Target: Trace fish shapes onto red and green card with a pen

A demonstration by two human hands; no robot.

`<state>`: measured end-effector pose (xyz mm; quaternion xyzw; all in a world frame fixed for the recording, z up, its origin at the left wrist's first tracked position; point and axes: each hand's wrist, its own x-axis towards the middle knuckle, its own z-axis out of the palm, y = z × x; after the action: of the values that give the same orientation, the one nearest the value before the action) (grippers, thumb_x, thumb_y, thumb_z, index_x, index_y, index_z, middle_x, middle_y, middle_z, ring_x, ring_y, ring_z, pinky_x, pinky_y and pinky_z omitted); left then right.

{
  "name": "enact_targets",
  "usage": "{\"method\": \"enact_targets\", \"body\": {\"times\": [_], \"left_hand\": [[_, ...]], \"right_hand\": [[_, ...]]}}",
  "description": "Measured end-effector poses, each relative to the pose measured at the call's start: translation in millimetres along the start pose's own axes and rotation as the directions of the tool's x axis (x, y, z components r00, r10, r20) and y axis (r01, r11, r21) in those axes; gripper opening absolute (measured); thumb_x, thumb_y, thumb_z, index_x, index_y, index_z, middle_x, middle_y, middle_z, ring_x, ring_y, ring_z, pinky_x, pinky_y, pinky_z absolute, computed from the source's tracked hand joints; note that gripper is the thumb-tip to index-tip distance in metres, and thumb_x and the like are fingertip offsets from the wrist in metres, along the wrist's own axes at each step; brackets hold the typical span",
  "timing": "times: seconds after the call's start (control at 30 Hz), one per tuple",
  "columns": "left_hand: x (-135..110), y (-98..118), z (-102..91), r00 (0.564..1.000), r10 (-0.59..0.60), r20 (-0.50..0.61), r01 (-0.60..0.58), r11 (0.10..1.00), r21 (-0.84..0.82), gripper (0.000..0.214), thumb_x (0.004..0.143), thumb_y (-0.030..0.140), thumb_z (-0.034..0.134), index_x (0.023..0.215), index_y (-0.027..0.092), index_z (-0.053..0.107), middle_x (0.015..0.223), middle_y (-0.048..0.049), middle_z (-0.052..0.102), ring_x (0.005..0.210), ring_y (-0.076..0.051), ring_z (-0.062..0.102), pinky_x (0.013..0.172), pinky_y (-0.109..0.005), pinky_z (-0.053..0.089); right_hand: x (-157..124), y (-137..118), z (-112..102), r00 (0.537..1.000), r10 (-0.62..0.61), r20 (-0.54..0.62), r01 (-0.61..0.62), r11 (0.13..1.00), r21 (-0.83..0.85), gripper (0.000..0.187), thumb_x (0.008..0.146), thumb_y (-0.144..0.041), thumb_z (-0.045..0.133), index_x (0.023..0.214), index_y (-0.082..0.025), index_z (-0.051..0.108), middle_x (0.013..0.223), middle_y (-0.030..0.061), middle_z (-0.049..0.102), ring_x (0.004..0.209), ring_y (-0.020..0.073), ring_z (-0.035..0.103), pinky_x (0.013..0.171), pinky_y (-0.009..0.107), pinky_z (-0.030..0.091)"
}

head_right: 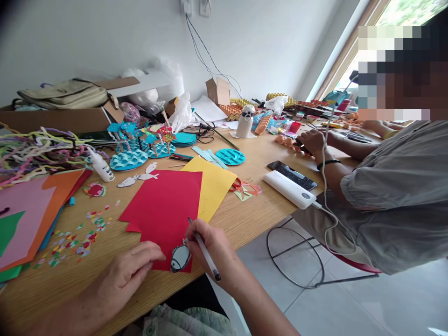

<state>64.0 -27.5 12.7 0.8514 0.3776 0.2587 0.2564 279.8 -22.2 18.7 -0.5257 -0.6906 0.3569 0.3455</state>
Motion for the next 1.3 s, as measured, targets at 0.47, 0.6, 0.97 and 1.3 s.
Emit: {"method": "enact_targets", "body": {"times": [0.47,0.6,0.97,1.3], "left_hand": [[-1,15,1.5,0.996,0.049,0.071,-0.045,0.998,-0.053,0.04,0.079,-0.001,0.036,0.091,0.024,0.065,0.096,-0.0006,0.062,0.086,-0.012,0.061,0.077,-0.017,0.047],[6,20,-5.9,0.995,-0.018,0.103,0.044,0.967,-0.252,0.036,0.076,0.002,0.042,0.094,0.024,0.065,0.098,0.0,0.062,0.088,-0.01,0.062,0.078,-0.014,0.045],[47,-24,-45.7,0.949,-0.303,-0.084,0.276,0.931,-0.239,0.011,0.076,0.014,0.056,0.078,0.019,0.066,0.078,0.0012,0.067,0.074,-0.015,0.064,0.071,-0.023,0.049],[152,-144,-112.1,0.835,-0.464,-0.295,0.51,0.855,0.099,0.029,0.092,0.032,0.057,0.117,0.015,0.055,0.116,-0.0084,0.057,0.096,-0.022,0.06,0.08,-0.041,0.052]], "right_hand": [[16,13,-16,0.966,-0.109,0.235,0.128,0.99,-0.064,0.007,0.078,-0.011,0.055,0.079,-0.018,0.057,0.064,-0.006,0.052,0.056,0.0077,0.042,0.051,0.016,0.032],[12,0,-15,0.963,-0.158,0.219,0.161,0.987,0.002,0.005,0.079,-0.013,0.056,0.079,-0.018,0.056,0.063,-0.0062,0.053,0.054,0.0066,0.042,0.05,0.015,0.032],[24,-3,9,0.98,-0.176,-0.092,0.174,0.984,-0.036,0.008,0.083,-0.023,0.047,0.077,-0.018,0.051,0.059,-0.0037,0.048,0.052,0.0095,0.04,0.049,0.019,0.034],[21,26,3,0.959,-0.279,-0.042,0.251,0.912,-0.326,0.018,0.087,-0.017,0.04,0.074,-0.021,0.052,0.059,-0.0019,0.055,0.049,0.011,0.049,0.047,0.019,0.035]]}}
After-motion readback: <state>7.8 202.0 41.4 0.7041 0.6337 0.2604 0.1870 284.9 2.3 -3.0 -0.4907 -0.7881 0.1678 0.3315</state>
